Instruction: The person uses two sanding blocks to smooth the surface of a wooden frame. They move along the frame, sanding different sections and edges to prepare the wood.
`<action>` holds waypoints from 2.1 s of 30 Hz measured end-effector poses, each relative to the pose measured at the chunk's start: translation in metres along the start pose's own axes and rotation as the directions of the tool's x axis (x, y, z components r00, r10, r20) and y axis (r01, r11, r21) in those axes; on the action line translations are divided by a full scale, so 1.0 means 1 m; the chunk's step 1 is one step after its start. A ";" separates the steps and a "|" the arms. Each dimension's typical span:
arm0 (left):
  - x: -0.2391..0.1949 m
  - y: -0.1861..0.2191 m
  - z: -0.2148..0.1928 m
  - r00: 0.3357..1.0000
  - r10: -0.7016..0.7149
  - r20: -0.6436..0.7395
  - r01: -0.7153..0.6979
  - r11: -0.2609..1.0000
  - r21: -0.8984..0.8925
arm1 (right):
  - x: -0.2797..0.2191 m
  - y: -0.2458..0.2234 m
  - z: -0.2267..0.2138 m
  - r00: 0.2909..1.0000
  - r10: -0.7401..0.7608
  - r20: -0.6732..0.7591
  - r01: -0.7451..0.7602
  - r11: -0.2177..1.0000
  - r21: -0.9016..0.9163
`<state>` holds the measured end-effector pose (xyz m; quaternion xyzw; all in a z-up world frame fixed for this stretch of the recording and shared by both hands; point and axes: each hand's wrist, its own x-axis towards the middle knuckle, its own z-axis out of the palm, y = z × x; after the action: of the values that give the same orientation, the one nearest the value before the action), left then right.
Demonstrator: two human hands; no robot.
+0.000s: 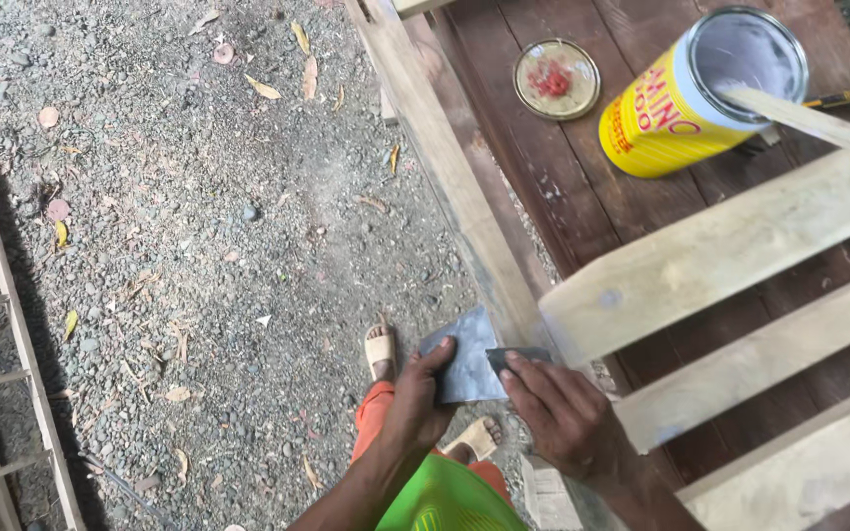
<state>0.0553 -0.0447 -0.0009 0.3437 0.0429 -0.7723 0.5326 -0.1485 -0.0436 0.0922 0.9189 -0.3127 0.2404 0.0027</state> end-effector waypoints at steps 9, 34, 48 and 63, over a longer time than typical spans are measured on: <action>0.032 0.166 -0.029 0.996 0.068 0.063 -0.070 0.997 0.033 | 0.113 0.035 0.076 0.567 0.712 0.414 -0.752 0.243 0.612; 0.201 0.385 0.078 0.825 0.555 0.109 -0.564 0.794 0.226 | 0.344 0.102 0.175 0.249 0.930 0.271 -0.228 -0.216 0.949; 0.286 0.421 0.152 0.848 0.494 0.191 -0.510 0.664 0.547 | 0.438 0.211 0.179 0.143 0.915 0.378 -0.324 -0.318 0.891; 0.369 0.539 0.151 0.945 0.328 0.001 -0.186 0.533 0.825 | 0.519 0.342 0.153 0.644 0.765 -0.013 -0.686 0.585 0.432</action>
<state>0.3684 -0.6339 0.0629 0.6107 -0.3275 -0.5883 0.4168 0.0796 -0.6401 0.1379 0.6616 -0.6056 0.3667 -0.2472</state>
